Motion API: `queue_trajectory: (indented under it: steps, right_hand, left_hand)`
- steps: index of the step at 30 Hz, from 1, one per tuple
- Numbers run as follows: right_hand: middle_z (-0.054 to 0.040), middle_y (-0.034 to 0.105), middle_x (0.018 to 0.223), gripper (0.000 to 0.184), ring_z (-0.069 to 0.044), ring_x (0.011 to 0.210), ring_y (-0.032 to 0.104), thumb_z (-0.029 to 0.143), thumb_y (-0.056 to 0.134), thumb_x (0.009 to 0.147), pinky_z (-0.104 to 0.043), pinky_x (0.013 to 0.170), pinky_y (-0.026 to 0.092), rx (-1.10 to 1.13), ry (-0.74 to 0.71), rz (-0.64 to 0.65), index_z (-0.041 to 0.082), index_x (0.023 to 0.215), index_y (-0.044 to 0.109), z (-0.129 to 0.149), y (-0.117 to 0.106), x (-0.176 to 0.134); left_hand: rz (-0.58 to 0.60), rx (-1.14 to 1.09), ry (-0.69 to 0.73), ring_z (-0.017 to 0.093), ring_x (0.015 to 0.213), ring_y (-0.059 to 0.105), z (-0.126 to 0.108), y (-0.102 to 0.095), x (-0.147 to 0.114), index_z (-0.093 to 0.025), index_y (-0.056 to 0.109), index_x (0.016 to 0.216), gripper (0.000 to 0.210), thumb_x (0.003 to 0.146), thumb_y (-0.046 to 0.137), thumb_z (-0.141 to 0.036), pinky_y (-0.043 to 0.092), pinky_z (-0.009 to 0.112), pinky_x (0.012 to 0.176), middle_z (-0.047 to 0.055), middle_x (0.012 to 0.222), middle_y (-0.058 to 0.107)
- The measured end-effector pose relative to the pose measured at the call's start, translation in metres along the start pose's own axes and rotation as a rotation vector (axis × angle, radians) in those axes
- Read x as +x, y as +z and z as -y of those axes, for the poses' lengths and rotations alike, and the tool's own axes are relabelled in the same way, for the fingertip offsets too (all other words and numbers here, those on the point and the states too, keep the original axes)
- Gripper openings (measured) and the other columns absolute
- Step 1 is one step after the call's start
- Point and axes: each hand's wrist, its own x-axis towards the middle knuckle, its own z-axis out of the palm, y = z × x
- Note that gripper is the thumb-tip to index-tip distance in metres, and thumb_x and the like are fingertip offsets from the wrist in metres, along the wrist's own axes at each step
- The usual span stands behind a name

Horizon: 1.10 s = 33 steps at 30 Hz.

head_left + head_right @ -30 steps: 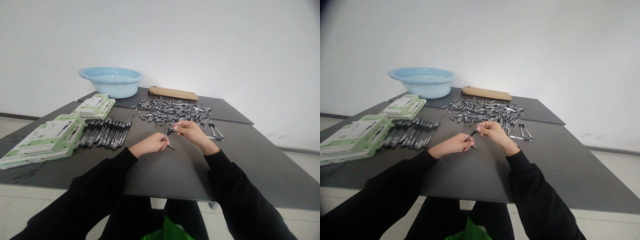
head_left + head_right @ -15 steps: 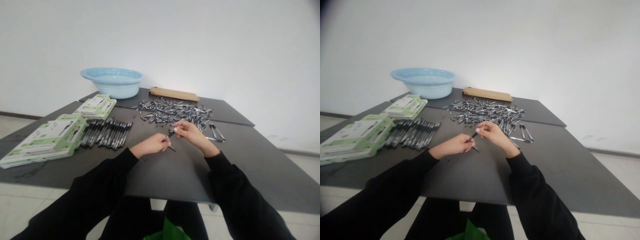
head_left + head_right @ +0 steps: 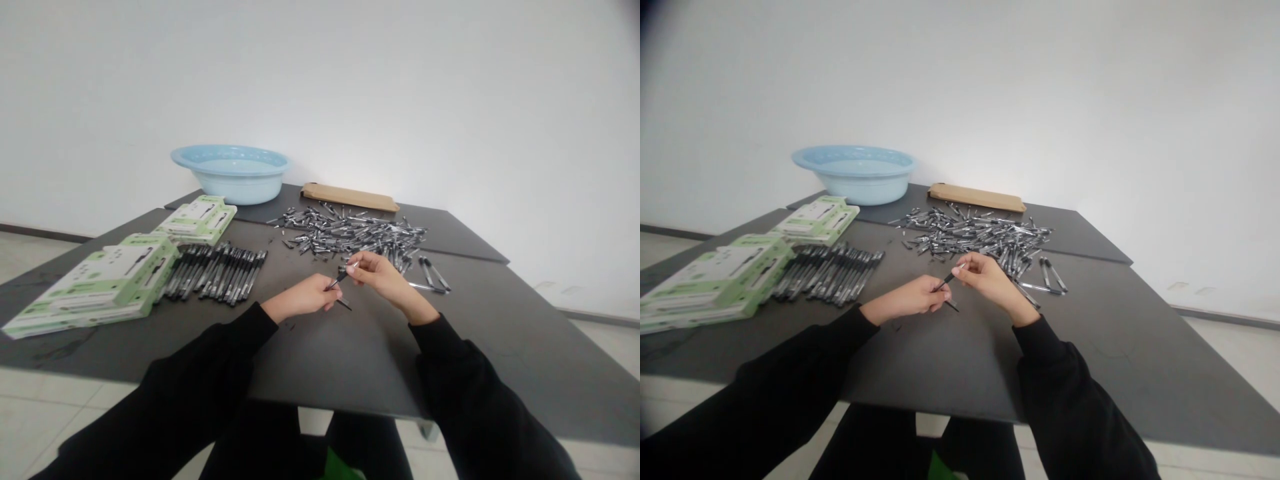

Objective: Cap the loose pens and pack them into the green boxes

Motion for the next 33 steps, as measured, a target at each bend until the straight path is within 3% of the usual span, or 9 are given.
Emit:
queue_trajectory:
  steps: [3, 9, 15, 22, 28, 33]
  right_hand:
    - [0.0022, 0.061, 0.07, 0.041, -0.012, 0.061, 0.055, 0.05, 0.079, 0.073, -0.027, 0.061, 0.043, 0.039, -0.007, 0.025, 0.019, 0.097, 0.066, 0.001, -0.002, 0.0]
    - [0.0012, 0.061, 0.062, 0.037, -0.012, 0.058, 0.053, 0.051, 0.077, 0.075, -0.027, 0.06, 0.042, -0.021, -0.017, 0.02, 0.018, 0.071, 0.06, -0.0018, -0.0034, 0.0016]
    - [0.0017, 0.063, 0.071, 0.04, -0.013, 0.061, 0.058, 0.048, 0.08, 0.072, -0.028, 0.062, 0.046, 0.07, -0.009, 0.025, 0.02, 0.096, 0.066, 0.0012, -0.0038, 0.0005]
    - [0.0015, 0.06, 0.06, 0.037, -0.012, 0.057, 0.052, 0.053, 0.077, 0.074, -0.027, 0.059, 0.041, -0.015, -0.019, -0.016, 0.018, 0.073, 0.061, -0.0015, -0.0028, 0.0014]
    - [0.001, 0.063, 0.071, 0.04, -0.012, 0.061, 0.055, 0.051, 0.079, 0.071, -0.028, 0.061, 0.043, 0.036, -0.003, 0.022, 0.019, 0.094, 0.067, 0.0021, -0.0033, 0.0002]
    - [0.0009, 0.061, 0.064, 0.037, -0.012, 0.059, 0.052, 0.053, 0.077, 0.074, -0.028, 0.06, 0.04, -0.012, -0.023, 0.019, 0.019, 0.078, 0.064, -0.0002, -0.0047, 0.0014]
  left_hand:
    - [-0.011, -0.006, -0.002, 0.009, 0.046, 0.042, 0.0017, 0.0003, 0.0008, -0.017, 0.054, 0.066, 0.03, 0.087, 0.05, -0.039, 0.033, 0.024, 0.053, -0.003, 0.054, 0.051]
    - [-0.006, 0.008, -0.018, 0.01, 0.047, 0.043, -0.0001, 0.0002, -0.0001, -0.017, 0.055, 0.068, 0.029, 0.086, 0.05, -0.039, 0.034, 0.024, 0.053, -0.003, 0.055, 0.053]
    - [-0.004, 0.013, -0.009, 0.01, 0.049, 0.043, -0.0011, -0.0003, -0.001, -0.017, 0.055, 0.067, 0.029, 0.087, 0.05, -0.038, 0.034, 0.024, 0.054, -0.003, 0.055, 0.052]
    - [-0.001, 0.028, -0.009, 0.01, 0.048, 0.044, 0.0008, -0.0005, -0.0001, -0.017, 0.056, 0.069, 0.029, 0.087, 0.05, -0.038, 0.034, 0.025, 0.055, -0.003, 0.056, 0.053]
    - [-0.002, 0.008, 0.012, 0.01, 0.049, 0.044, 0.0, -0.0005, -0.0008, -0.018, 0.053, 0.066, 0.03, 0.087, 0.051, -0.038, 0.035, 0.025, 0.056, -0.003, 0.055, 0.052]
    - [0.001, 0.014, 0.009, 0.009, 0.047, 0.043, -0.0002, 0.0003, -0.0001, -0.017, 0.054, 0.067, 0.029, 0.088, 0.05, -0.038, 0.034, 0.024, 0.054, -0.003, 0.054, 0.052]
